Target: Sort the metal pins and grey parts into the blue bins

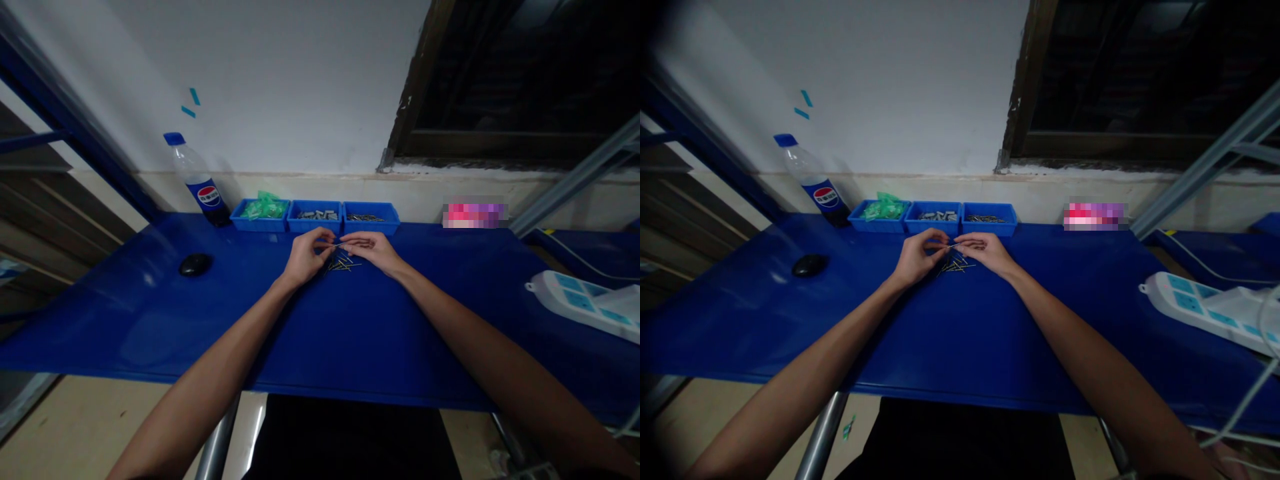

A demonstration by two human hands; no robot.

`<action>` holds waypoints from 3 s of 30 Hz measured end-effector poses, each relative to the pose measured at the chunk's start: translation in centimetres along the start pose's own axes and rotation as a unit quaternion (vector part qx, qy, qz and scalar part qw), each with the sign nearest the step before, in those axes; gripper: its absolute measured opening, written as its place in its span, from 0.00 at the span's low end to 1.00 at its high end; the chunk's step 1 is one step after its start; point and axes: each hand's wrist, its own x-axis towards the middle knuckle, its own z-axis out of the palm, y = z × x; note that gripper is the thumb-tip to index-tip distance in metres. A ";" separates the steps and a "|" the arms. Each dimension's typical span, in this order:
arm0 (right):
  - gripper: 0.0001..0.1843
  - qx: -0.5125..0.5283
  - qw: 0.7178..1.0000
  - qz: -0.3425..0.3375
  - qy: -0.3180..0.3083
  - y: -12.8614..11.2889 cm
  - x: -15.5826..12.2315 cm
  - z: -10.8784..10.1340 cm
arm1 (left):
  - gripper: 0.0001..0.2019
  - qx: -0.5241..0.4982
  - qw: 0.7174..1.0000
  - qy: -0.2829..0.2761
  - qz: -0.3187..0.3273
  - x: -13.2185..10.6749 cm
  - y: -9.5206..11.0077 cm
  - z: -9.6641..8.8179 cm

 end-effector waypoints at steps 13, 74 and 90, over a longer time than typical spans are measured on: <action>0.13 0.019 0.998 -0.008 0.057 0.2 0.1 -0.2 | 0.09 0.035 0.999 -0.031 0.018 -0.1 1.4 -0.1; 0.16 0.038 0.998 -0.005 0.045 0.2 0.0 -0.7 | 0.08 0.024 0.999 -0.007 -0.039 0.5 1.5 -0.5; 0.30 0.052 0.990 -0.019 0.126 0.0 0.0 -0.6 | 0.09 0.253 0.951 -0.162 0.066 0.6 -0.6 -2.7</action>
